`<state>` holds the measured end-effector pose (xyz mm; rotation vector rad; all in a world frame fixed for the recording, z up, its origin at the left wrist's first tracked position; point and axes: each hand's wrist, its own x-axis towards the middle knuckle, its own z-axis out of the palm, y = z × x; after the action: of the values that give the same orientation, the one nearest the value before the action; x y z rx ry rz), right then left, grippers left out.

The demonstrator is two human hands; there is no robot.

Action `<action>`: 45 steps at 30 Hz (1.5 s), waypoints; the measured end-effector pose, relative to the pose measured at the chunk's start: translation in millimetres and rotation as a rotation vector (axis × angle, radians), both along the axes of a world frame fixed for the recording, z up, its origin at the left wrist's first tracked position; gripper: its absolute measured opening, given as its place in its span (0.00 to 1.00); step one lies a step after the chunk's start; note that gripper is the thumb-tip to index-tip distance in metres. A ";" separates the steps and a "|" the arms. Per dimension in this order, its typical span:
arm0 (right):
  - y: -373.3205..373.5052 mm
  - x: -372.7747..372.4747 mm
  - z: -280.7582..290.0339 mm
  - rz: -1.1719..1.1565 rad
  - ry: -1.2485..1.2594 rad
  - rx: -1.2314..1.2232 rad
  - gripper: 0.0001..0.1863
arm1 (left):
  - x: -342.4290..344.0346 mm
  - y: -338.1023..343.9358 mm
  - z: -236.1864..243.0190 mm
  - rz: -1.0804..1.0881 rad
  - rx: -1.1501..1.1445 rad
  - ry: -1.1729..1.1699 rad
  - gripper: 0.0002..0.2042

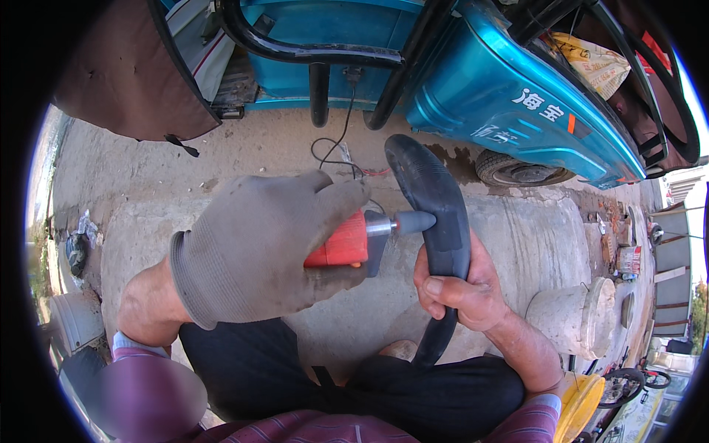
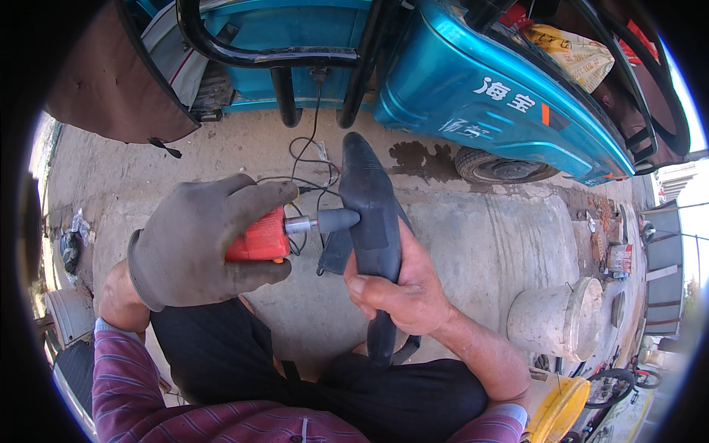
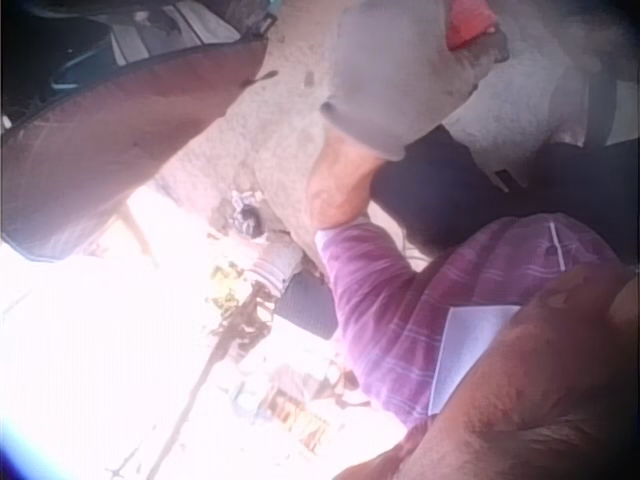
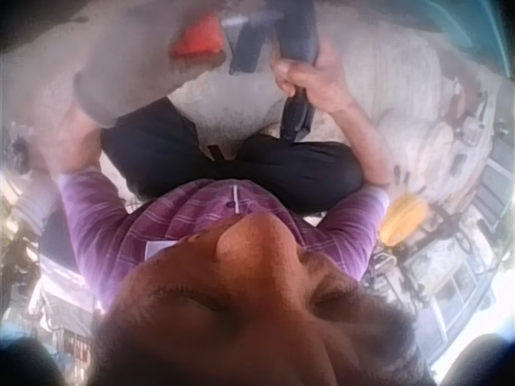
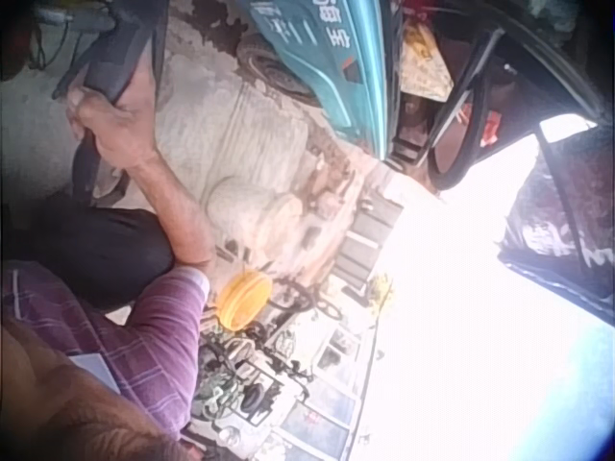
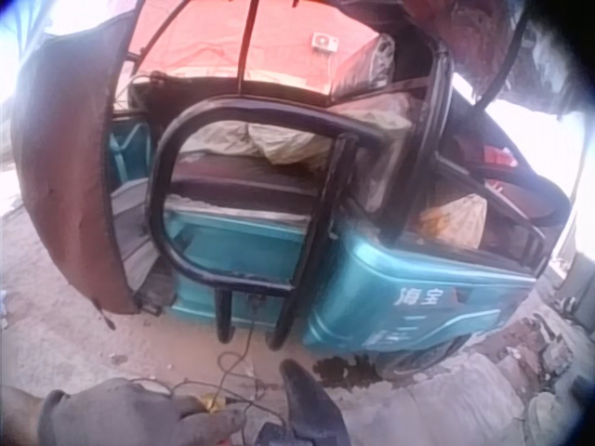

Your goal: The person uses a rotary tool to grind the surface of a bicycle inner tube, then applies glue and a patch to repair a puncture. The person places the repaired inner tube onto a bicycle wheel rim.

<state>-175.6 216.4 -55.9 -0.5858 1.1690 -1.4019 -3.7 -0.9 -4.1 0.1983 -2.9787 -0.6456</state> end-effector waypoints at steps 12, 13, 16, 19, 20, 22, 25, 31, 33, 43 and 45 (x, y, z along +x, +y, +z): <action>-1.6 1.4 -1.8 0.013 0.022 0.016 0.38 | 4.0 0.7 1.7 -0.047 0.003 -0.021 0.27; -1.5 1.7 -1.8 0.009 0.027 0.019 0.38 | 3.6 -0.6 1.0 -0.033 -0.013 -0.013 0.27; -1.9 1.5 -1.8 0.010 0.029 0.017 0.38 | 2.6 -1.8 -0.7 -0.019 -0.022 0.029 0.26; -2.2 1.1 -1.9 0.018 0.032 0.012 0.39 | 2.1 -0.5 -0.9 -0.046 0.003 0.038 0.26; -2.3 1.0 -1.9 0.016 0.039 0.006 0.39 | 2.0 0.3 -0.6 -0.059 0.014 0.034 0.26; -1.8 1.1 -1.7 0.018 0.013 0.025 0.39 | 2.8 2.8 0.5 -0.068 0.008 -0.005 0.26; -1.8 0.6 -2.1 0.023 0.012 0.030 0.39 | 3.4 2.9 1.7 -0.061 0.000 -0.030 0.26; -1.6 -0.2 -2.5 0.024 0.029 0.015 0.39 | 1.9 -0.9 -0.3 -0.002 -0.016 0.020 0.28; -1.3 -0.2 -1.8 0.017 0.026 0.026 0.39 | 1.5 -0.8 -0.6 0.007 0.000 0.028 0.29; -2.1 0.2 -1.2 0.033 0.020 0.030 0.41 | 2.7 -0.4 1.4 -0.045 0.026 0.031 0.29; -2.1 0.7 -1.4 0.030 0.016 0.033 0.41 | 3.5 1.9 1.2 -0.056 0.035 0.019 0.28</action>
<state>-174.9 214.3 -57.2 -0.5899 1.1895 -1.3527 -0.1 1.0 -2.9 0.1114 -2.9662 -0.7022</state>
